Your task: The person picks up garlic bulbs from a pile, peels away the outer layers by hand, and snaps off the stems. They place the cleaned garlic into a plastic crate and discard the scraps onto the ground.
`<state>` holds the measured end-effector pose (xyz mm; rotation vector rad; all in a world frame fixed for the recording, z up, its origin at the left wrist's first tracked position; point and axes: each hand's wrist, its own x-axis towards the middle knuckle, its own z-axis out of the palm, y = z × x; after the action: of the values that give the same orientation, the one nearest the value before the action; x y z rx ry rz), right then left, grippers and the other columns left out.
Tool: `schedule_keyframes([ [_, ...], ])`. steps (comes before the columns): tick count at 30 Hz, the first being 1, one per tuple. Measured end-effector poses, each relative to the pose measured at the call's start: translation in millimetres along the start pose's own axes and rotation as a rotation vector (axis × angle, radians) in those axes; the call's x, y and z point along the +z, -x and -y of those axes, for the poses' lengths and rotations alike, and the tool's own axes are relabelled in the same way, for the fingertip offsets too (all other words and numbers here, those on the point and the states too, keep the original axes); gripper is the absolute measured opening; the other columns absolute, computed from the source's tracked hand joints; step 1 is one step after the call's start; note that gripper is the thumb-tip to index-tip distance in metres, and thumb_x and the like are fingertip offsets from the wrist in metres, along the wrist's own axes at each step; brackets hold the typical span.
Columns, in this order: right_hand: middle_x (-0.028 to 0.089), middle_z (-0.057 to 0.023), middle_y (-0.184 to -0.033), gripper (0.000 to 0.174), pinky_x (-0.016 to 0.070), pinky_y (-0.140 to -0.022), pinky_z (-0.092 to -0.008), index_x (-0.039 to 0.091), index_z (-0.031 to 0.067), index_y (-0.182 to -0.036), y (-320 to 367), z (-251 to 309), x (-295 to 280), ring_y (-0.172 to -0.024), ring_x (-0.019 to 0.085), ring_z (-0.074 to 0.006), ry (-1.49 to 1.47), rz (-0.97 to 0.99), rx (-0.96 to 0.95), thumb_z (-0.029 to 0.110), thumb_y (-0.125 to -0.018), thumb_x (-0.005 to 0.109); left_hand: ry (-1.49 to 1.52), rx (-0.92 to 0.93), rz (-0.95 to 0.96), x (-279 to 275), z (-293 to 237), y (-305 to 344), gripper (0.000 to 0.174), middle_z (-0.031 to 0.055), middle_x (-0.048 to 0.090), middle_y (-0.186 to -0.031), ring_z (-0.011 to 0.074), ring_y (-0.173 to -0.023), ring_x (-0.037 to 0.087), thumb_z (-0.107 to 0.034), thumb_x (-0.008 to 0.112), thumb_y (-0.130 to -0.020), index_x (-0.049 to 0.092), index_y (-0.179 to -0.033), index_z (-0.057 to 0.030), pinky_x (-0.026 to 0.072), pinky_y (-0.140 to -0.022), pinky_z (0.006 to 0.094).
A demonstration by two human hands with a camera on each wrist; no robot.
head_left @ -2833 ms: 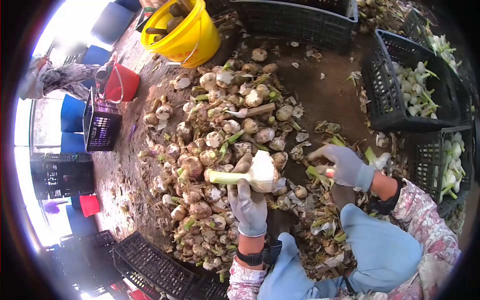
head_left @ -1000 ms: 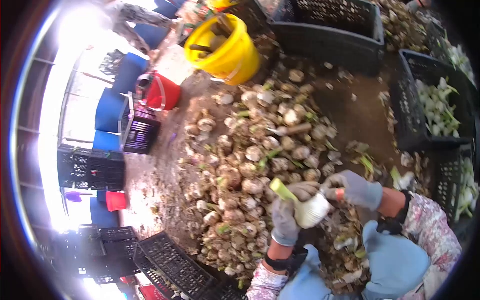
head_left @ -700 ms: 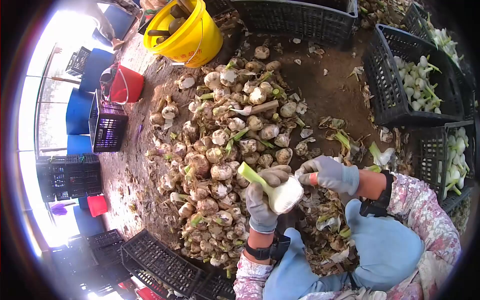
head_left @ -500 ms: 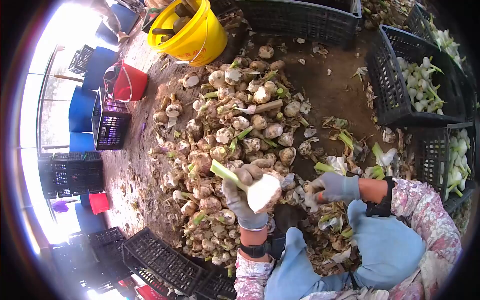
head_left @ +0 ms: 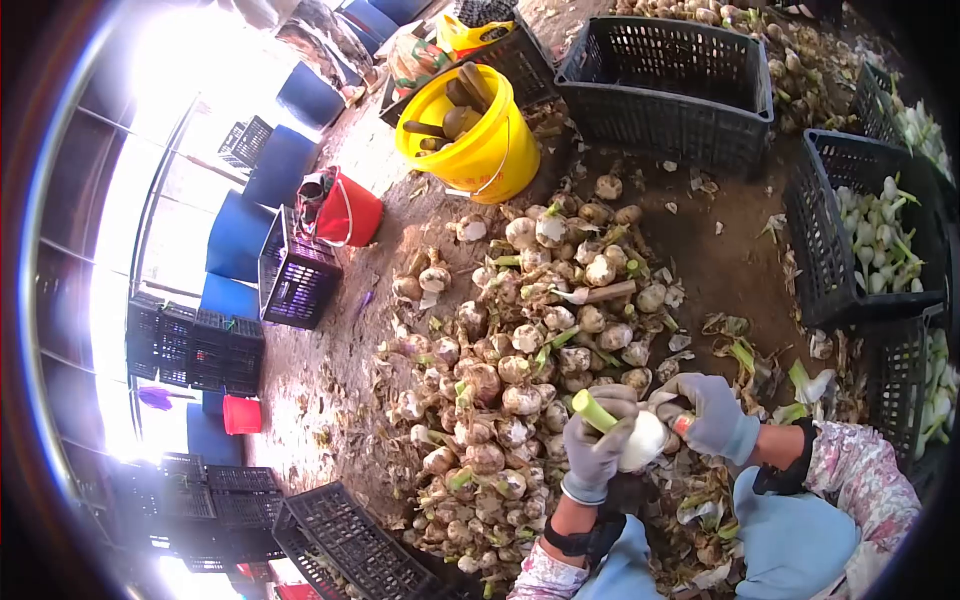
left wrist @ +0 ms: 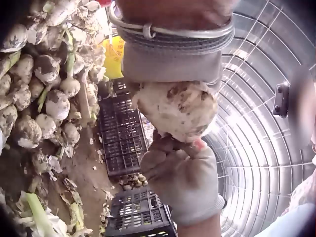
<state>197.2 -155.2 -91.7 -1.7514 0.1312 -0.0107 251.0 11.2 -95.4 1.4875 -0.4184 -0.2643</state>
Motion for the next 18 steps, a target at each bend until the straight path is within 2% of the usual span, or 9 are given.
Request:
schedule_keyframes([
  [2,0.064,-0.0164,-0.077,0.016,0.0485,-0.065,-0.0328,0.064,-0.0003,-0.087,-1,-6,1,-0.07,0.063,-0.0249,0.069,-0.084,0.034,0.013,-0.079,0.066,-0.099,-0.052,-0.102,7,0,0,0.022,0.0127,0.061,-0.092,0.0208,-0.091,0.056,-0.017,0.049,-0.09,0.061,-0.082,0.0003,0.0445,-0.084,0.0351],
  [4,0.063,-0.0193,-0.082,0.021,0.0484,-0.065,-0.036,0.062,0.0006,-0.091,-2,-27,2,-0.072,0.062,-0.0338,0.233,-0.127,-0.208,0.019,-0.08,0.064,-0.016,-0.373,-0.372,14,13,8,0.015,0.0099,0.062,-0.089,0.0136,-0.087,0.057,-0.013,0.056,-0.087,0.063,-0.091,0.0,0.0463,-0.077,0.0265],
  [5,0.062,-0.0198,-0.081,0.021,0.0477,-0.064,-0.037,0.061,0.0009,-0.091,-1,-32,4,-0.072,0.061,-0.0351,0.225,-0.134,-0.209,0.019,-0.08,0.064,0.033,-0.294,-0.388,13,15,12,0.016,0.0074,0.062,-0.09,0.0124,-0.083,0.057,-0.012,0.051,-0.09,0.062,-0.092,-0.0004,0.0467,-0.075,0.0253],
  [6,0.061,-0.0203,-0.081,0.021,0.0471,-0.063,-0.0379,0.06,0.0011,-0.091,-1,-30,7,-0.072,0.06,-0.0364,0.218,-0.139,-0.195,0.019,-0.08,0.063,-0.316,-0.148,-0.303,4,29,19,0.02,0.0072,0.062,-0.091,0.0134,-0.082,0.057,-0.012,0.046,-0.092,0.062,-0.092,-0.0004,0.0469,-0.076,0.0273],
  [7,0.06,-0.0211,-0.08,0.02,0.0463,-0.063,-0.0389,0.06,0.0013,-0.09,-3,-23,6,-0.073,0.059,-0.0374,0.171,-0.123,-0.092,0.018,-0.08,0.063,0.07,-0.322,-0.443,15,14,14,0.021,0.0107,0.061,-0.093,0.0157,-0.088,0.056,-0.01,0.042,-0.091,0.06,-0.086,0.0008,0.046,-0.08,0.0307],
  [12,0.059,-0.0218,-0.077,0.016,0.045,-0.064,-0.0398,0.058,0.0018,-0.086,-9,-54,-3,-0.073,0.059,-0.0368,0.177,-0.128,0.038,0.017,-0.08,0.061,0.589,-0.074,-0.257,6,10,4,0.027,0.0166,0.057,-0.092,0.0303,-0.092,0.055,-0.024,0.042,-0.092,0.046,-0.075,-0.0041,0.0418,-0.09,0.0446],
  [13,0.06,-0.0201,-0.078,0.016,0.0455,-0.064,-0.0399,0.059,0.0027,-0.085,-5,-67,-4,-0.073,0.059,-0.0362,0.195,-0.028,0.056,0.017,-0.079,0.06,0.621,-0.072,-0.274,8,2,-1,0.028,0.0136,0.055,-0.082,0.0317,-0.09,0.056,-0.024,0.037,-0.092,0.038,-0.069,-0.0072,0.0428,-0.091,0.05],
  [17,0.063,-0.0153,-0.09,0.023,0.0479,-0.075,-0.0389,0.061,0.0079,-0.095,20,-70,-12,-0.086,0.061,-0.0343,0.326,0.672,0.049,0.019,-0.076,0.056,0.987,-0.326,-0.376,-19,10,0,0.033,0.0153,0.064,-0.103,0.0374,-0.104,0.057,-0.036,0.047,-0.09,0.067,-0.088,-0.0097,0.0455,-0.091,0.0503],
  [18,0.063,-0.0159,-0.092,0.026,0.0477,-0.077,-0.0386,0.06,0.0082,-0.099,25,-70,-11,-0.089,0.06,-0.034,0.377,0.905,0.053,0.02,-0.076,0.056,0.904,-0.303,-0.54,-25,24,2,0.036,0.0156,0.065,-0.103,0.039,-0.106,0.056,-0.04,0.051,-0.088,0.067,-0.094,-0.0083,0.0478,-0.089,0.0493],
])
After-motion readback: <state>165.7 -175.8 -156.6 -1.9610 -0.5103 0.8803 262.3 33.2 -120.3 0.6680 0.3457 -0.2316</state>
